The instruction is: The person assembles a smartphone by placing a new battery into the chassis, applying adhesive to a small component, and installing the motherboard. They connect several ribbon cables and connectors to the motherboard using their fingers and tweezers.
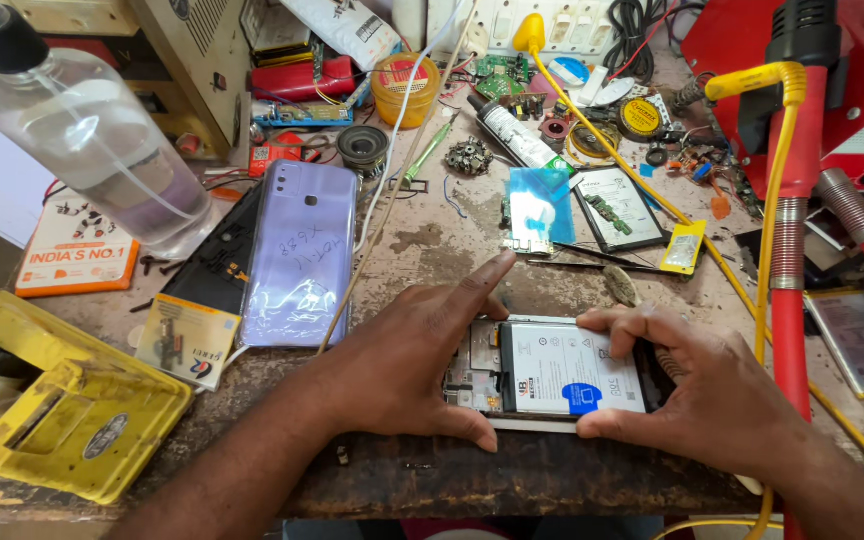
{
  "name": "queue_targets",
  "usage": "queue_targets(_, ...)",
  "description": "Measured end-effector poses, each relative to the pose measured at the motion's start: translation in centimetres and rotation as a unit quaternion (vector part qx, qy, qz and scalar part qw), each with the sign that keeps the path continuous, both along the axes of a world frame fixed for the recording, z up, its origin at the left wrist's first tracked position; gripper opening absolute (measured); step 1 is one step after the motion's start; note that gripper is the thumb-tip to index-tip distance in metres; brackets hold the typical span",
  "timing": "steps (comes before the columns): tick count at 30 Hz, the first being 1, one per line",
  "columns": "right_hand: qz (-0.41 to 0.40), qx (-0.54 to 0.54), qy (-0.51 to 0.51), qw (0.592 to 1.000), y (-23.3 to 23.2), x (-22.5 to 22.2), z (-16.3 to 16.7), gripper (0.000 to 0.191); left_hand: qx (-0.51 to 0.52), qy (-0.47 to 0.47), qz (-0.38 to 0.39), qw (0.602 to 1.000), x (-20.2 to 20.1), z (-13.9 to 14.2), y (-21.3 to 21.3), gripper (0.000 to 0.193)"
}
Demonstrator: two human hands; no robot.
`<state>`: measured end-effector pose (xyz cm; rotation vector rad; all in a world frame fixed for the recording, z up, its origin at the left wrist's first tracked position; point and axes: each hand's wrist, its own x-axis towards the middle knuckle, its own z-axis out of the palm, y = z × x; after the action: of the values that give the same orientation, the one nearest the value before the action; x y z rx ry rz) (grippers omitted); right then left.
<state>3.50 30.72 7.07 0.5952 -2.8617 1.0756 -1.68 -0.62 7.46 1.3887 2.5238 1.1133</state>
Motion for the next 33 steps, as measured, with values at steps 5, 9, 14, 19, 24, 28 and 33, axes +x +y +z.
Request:
queue_targets(5, 0.009, -0.013, 0.012, 1.000, 0.1, 0.0, -0.3, 0.062, -0.003, 0.004, -0.002, 1.000, -0.1, 0.0, 0.1, 0.144)
queue_targets(9, 0.012, -0.005, 0.023, 1.000, 0.1, 0.1, -0.2, 0.063, -0.016, -0.002, 0.008, 1.000, 0.0, 0.1, 0.2, 0.142)
queue_targets(14, -0.003, -0.002, 0.012, 1.000, -0.5, -0.1, 0.3, 0.063, -0.021, -0.004, 0.011, 1.000, -0.1, 0.3, 0.1, 0.138)
queue_targets(19, 0.021, -0.010, 0.015, 1.000, -0.7, 0.0, 0.5, 0.069, -0.027, 0.004, 0.001, 1.000, 0.0, 0.6, 0.1, 0.128)
queue_targets(24, 0.024, 0.003, 0.007, 1.000, -0.7, 0.2, 0.9, 0.070, -0.020, 0.039, -0.012, 0.999, 0.3, 0.4, 0.1, 0.105)
queue_targets(28, -0.020, 0.031, -0.015, 0.999, -1.3, 0.3, 1.6, 0.074, -0.020, 0.043, -0.028, 0.998, 0.3, 0.2, 0.1, 0.087)
queue_targets(33, -0.007, 0.014, -0.010, 1.000, -0.8, 0.6, 1.8, 0.082, -0.018, 0.056, -0.023, 0.998, 0.7, 0.4, 0.3, 0.085)
